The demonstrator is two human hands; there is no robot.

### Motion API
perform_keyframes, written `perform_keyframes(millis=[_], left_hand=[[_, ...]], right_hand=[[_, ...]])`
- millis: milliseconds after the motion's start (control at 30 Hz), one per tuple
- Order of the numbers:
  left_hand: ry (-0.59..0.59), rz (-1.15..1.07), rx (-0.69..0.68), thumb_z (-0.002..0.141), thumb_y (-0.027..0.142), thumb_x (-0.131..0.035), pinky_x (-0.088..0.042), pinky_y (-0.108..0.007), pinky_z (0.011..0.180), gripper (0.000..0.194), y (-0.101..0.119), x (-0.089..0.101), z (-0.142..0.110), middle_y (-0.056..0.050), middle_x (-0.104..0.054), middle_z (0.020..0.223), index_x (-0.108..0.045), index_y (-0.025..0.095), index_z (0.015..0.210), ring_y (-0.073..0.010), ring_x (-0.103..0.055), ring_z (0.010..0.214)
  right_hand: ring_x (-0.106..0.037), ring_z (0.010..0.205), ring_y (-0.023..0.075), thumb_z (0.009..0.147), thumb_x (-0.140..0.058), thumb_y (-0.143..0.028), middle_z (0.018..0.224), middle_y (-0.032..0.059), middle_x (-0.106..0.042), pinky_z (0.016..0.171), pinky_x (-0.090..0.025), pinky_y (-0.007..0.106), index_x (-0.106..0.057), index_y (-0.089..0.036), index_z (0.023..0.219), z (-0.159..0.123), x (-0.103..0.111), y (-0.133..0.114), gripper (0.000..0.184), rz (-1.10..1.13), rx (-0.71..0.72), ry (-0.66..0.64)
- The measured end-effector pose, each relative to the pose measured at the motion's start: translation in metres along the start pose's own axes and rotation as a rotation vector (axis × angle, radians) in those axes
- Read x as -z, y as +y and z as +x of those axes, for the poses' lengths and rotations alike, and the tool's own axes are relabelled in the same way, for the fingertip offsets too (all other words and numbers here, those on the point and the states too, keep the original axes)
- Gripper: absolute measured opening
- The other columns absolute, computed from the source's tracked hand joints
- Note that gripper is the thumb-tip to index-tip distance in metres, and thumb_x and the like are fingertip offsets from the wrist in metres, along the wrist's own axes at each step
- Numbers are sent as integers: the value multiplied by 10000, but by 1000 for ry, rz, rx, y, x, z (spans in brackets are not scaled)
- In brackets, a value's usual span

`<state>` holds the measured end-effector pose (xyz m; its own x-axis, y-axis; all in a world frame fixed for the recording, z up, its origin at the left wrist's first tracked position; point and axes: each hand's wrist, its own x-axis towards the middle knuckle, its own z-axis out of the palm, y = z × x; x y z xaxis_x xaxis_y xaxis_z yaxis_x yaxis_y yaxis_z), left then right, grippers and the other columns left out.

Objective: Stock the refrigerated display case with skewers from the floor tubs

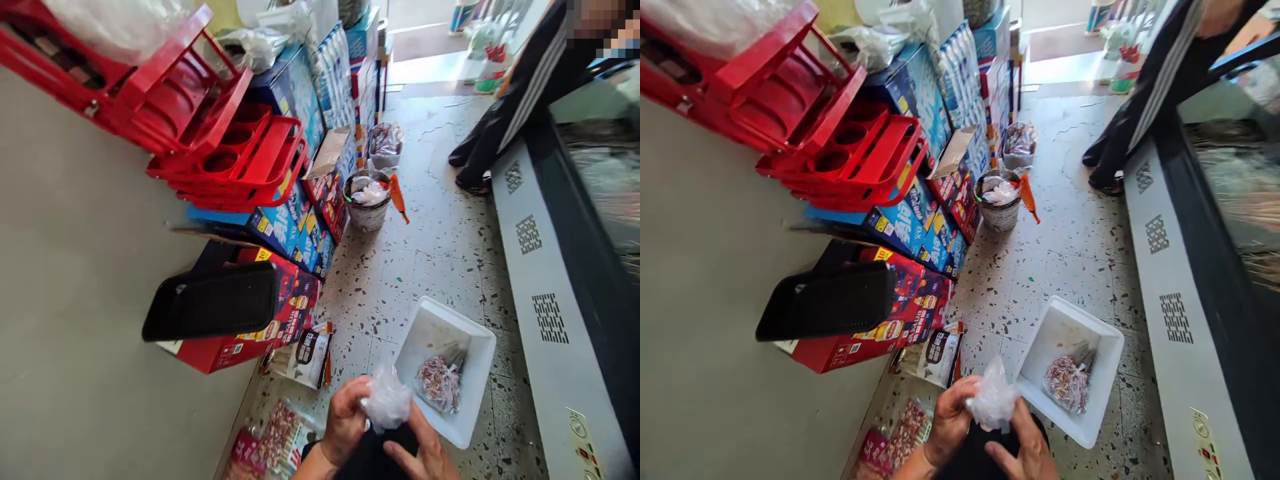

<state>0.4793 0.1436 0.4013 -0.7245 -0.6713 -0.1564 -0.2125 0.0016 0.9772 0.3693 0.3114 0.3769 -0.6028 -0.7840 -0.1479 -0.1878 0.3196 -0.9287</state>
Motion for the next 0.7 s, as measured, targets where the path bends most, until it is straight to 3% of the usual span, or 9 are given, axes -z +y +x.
perform_keyframes(millis=[100,200,300,333,400,467,533,600,700], left_hand=[[130,-278,410,702,409,-732,-494,-316,786,259,18,-55,25,-83,-729,861,-713,173,804,-220,-641,814],[-118,-517,686,638,434,-755,-464,-314,797,397,41,-91,40,-72,-721,892,-719,165,927,-219,-625,840],[-416,-634,896,682,527,-734,-449,-316,831,498,49,-116,57,-92,-700,1065,-710,181,1038,-248,-601,1027],[-430,-657,931,673,554,-744,-454,-320,819,519,45,-124,69,-100,-692,1087,-706,184,1035,-260,-592,1058],[-308,-702,924,604,557,-799,-469,-335,791,542,28,-137,105,-120,-693,1027,-693,172,970,-282,-605,1035],[-71,-664,825,548,476,-835,-481,-351,776,480,5,-140,166,-119,-685,880,-659,157,860,-281,-635,925],[186,-397,619,602,387,-787,-488,-360,778,335,-11,-124,250,-98,-653,793,-606,162,771,-253,-637,830],[488,163,215,671,265,-703,-487,-362,794,202,-14,-89,348,-79,-632,834,-584,165,800,-224,-613,814],[618,435,-30,768,183,-605,-374,-375,1004,123,2,-23,494,-107,-551,1096,-613,134,880,-227,-517,1082]], right_hand=[[-684,1088,274,889,-629,-329,1204,83,-709,917,-593,352,-654,-260,1287,-13,6,4,404,-209,269,148],[-678,1092,260,952,-518,-260,1224,76,-698,900,-595,356,-565,-259,1388,-5,21,6,439,-416,338,305],[-671,1070,286,966,-461,-242,1196,88,-702,892,-583,440,-539,-273,1413,20,46,18,455,-595,236,392],[-663,1076,295,963,-457,-240,1204,85,-697,901,-573,467,-537,-288,1413,31,53,24,460,-634,208,377],[-629,1142,308,951,-470,-246,1299,73,-651,931,-552,496,-519,-327,1423,54,60,35,481,-678,212,294],[-558,1260,312,945,-478,-240,1440,64,-541,971,-537,486,-496,-348,1437,80,54,50,504,-656,218,239],[-529,1304,284,951,-465,-224,1495,77,-478,994,-538,425,-507,-316,1431,108,38,71,491,-547,131,251],[-620,1203,237,960,-445,-236,1403,109,-573,942,-572,327,-589,-250,1357,134,18,100,422,-378,-26,300],[-732,963,222,927,-473,-338,1109,111,-742,795,-617,260,-746,-217,1081,158,-9,153,335,-163,-264,314]])
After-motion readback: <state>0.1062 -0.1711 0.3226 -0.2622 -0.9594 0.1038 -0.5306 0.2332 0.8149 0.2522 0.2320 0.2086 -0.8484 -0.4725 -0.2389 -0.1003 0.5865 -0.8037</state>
